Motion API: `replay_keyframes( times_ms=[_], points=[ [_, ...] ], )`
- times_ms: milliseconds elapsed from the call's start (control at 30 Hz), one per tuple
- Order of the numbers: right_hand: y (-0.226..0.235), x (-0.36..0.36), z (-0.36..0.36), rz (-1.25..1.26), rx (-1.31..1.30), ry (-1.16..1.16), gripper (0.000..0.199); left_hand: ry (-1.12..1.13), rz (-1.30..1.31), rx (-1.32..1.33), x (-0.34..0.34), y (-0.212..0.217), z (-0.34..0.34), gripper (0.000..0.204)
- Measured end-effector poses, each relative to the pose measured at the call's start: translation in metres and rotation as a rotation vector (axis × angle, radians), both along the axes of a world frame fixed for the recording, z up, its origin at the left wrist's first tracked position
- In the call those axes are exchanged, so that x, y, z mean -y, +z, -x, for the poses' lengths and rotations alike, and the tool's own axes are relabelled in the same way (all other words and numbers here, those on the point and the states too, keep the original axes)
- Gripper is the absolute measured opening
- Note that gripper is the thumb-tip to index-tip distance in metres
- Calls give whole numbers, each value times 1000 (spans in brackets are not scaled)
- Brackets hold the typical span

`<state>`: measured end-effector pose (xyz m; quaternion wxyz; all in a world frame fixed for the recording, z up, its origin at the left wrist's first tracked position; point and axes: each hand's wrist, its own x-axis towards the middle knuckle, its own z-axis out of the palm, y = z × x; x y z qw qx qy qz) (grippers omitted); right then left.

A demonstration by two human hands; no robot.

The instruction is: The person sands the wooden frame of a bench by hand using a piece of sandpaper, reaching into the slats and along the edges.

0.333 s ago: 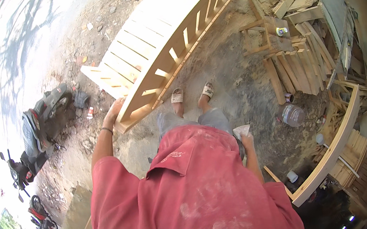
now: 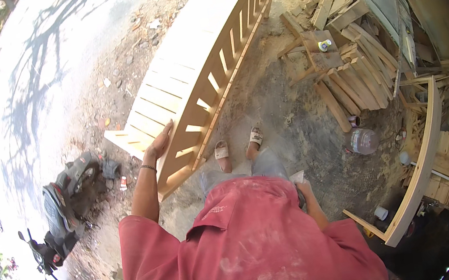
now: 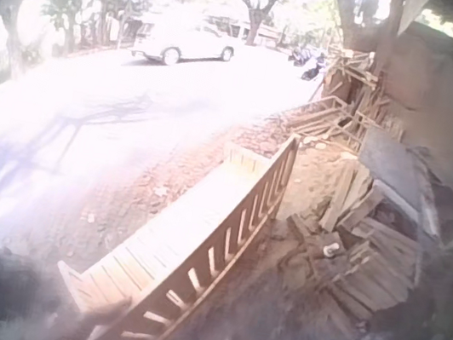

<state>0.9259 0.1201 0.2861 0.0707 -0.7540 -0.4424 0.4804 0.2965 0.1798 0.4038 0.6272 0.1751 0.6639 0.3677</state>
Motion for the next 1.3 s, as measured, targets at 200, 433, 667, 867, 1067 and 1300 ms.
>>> replay_keyframes(
  times_ms=[200, 433, 667, 867, 1067, 1300],
  points=[
    [-21, -28, -11, -60, -12, -10, 41, -65, -6, 137, -75, -8, 3, 82],
    [-91, -41, -56, 180, -137, -323, 55, -79, 15, 106, -172, -36, 1, 79],
    [-69, -179, -48, 402, -124, -586, 64, -116, 40, 130, -268, -29, -4, 78],
    [-135, -318, -102, 110, 74, -446, 64, -215, 27, -154, -401, 26, -56, 74],
    [-38, -506, -61, 139, -158, -677, 65, -199, 18, -209, -527, -5, -46, 80],
    [-97, -697, -32, -74, -81, -534, 56, -385, -158, -253, -698, 40, -75, 71]
  ],
)
